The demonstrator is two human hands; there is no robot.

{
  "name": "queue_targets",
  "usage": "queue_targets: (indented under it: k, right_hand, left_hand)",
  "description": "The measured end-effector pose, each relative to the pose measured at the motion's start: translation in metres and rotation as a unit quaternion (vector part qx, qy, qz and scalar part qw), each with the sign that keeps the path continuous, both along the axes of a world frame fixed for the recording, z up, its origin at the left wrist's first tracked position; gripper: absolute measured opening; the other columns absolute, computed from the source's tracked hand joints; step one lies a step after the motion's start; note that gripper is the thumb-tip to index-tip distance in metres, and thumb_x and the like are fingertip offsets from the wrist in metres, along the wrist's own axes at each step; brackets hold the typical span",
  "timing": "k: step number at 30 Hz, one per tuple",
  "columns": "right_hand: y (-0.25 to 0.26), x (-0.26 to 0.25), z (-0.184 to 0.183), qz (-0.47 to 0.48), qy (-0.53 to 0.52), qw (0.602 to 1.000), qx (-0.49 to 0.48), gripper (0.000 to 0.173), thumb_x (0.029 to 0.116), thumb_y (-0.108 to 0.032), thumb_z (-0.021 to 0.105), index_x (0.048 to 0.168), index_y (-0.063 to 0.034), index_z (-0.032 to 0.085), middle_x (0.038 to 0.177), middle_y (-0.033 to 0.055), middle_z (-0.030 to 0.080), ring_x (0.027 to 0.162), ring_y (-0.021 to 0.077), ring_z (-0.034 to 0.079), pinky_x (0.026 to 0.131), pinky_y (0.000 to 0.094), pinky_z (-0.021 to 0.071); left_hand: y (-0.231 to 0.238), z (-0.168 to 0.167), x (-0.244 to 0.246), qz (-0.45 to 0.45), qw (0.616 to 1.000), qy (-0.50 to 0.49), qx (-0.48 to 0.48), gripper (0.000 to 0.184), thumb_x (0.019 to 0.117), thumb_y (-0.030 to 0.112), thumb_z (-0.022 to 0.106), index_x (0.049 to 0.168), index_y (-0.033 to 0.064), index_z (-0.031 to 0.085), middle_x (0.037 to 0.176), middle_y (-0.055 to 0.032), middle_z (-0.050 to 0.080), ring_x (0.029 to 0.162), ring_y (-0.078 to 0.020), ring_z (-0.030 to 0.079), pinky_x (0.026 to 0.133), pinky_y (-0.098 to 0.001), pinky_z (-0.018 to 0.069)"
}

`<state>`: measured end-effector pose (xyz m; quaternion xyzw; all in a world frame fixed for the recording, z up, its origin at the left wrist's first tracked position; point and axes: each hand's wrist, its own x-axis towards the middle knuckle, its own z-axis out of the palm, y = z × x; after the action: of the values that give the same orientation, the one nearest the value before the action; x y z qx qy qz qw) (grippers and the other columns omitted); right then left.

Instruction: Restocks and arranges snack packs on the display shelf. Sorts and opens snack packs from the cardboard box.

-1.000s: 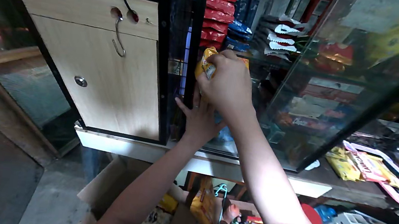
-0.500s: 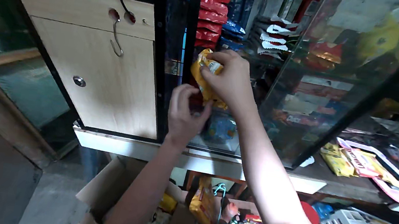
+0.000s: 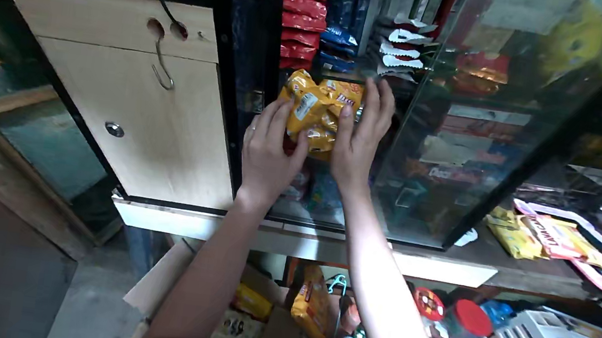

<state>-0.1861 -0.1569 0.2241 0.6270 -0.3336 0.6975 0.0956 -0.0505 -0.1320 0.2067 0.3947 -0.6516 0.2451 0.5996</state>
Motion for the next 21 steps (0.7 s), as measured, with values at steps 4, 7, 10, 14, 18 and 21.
queue_targets:
  k: [4,7,10,14,18,21]
  right_hand:
    - [-0.013,0.008,-0.013,0.013,-0.098,0.995,0.022,0.059,0.0966,-0.028,0.066,0.138,0.0086,0.046,0.144,0.0346,0.037,0.124,0.0331,0.051,0.098,0.0344,0.0502]
    - [-0.025,0.005,-0.017,0.095,-0.093,0.988,0.082,0.059,0.0968,-0.029,0.068,0.142,0.0052,0.05,0.143,0.0301,0.048,0.129,0.0339,0.054,0.104,0.0415,0.0483]
    - [-0.034,0.002,-0.017,0.119,-0.091,0.984,0.094,0.048,0.0974,-0.027,0.067,0.133,0.0041,0.058,0.133,0.0248,0.059,0.122,0.0302,0.059,0.102,0.041,0.0489]
    - [-0.038,-0.001,-0.019,0.125,-0.098,0.984,0.081,0.046,0.0955,-0.027,0.07,0.129,0.0035,0.062,0.131,0.0244,0.06,0.123,0.0311,0.058,0.102,0.0417,0.0485]
    - [-0.043,-0.005,-0.016,0.164,-0.116,0.976,0.09,0.042,0.094,-0.026,0.071,0.124,0.003,0.063,0.145,0.0304,0.048,0.136,0.0343,0.048,0.107,0.0384,0.0457]
    - [-0.047,-0.012,-0.013,0.201,-0.121,0.965,0.114,0.041,0.0943,-0.027,0.069,0.121,0.0028,0.062,0.145,0.028,0.048,0.134,0.0289,0.05,0.106,0.0367,0.0463]
  left_hand:
    - [0.007,0.005,0.005,0.012,1.0,-0.021,0.011,0.047,0.0909,0.015,0.068,0.133,-0.0038,0.061,0.127,-0.0195,0.068,0.112,-0.0364,0.066,0.094,-0.0483,0.0515]
    - [0.012,0.009,0.005,0.011,0.999,-0.044,0.028,0.054,0.0893,0.005,0.065,0.143,0.0033,0.056,0.133,-0.0171,0.065,0.113,-0.0365,0.063,0.092,-0.0477,0.05]
    - [0.007,0.007,0.004,0.033,0.996,-0.069,0.044,0.052,0.0887,0.004,0.06,0.139,0.0156,0.063,0.138,-0.0214,0.061,0.114,-0.0453,0.061,0.087,-0.0573,0.0479]
    - [0.001,0.007,-0.001,0.068,0.992,-0.1,0.021,0.051,0.085,0.024,0.072,0.134,0.0133,0.066,0.136,-0.0273,0.059,0.113,-0.048,0.059,0.085,-0.0596,0.0454]
    - [-0.005,0.021,0.003,0.086,0.99,-0.115,0.003,0.038,0.0906,0.022,0.072,0.127,0.0125,0.07,0.131,-0.0236,0.062,0.107,-0.0445,0.063,0.081,-0.0566,0.0486]
    - [-0.001,0.033,0.0,0.122,0.984,-0.128,0.013,0.034,0.0879,0.018,0.072,0.122,0.0112,0.072,0.126,-0.0214,0.063,0.109,-0.0467,0.058,0.082,-0.0587,0.0447]
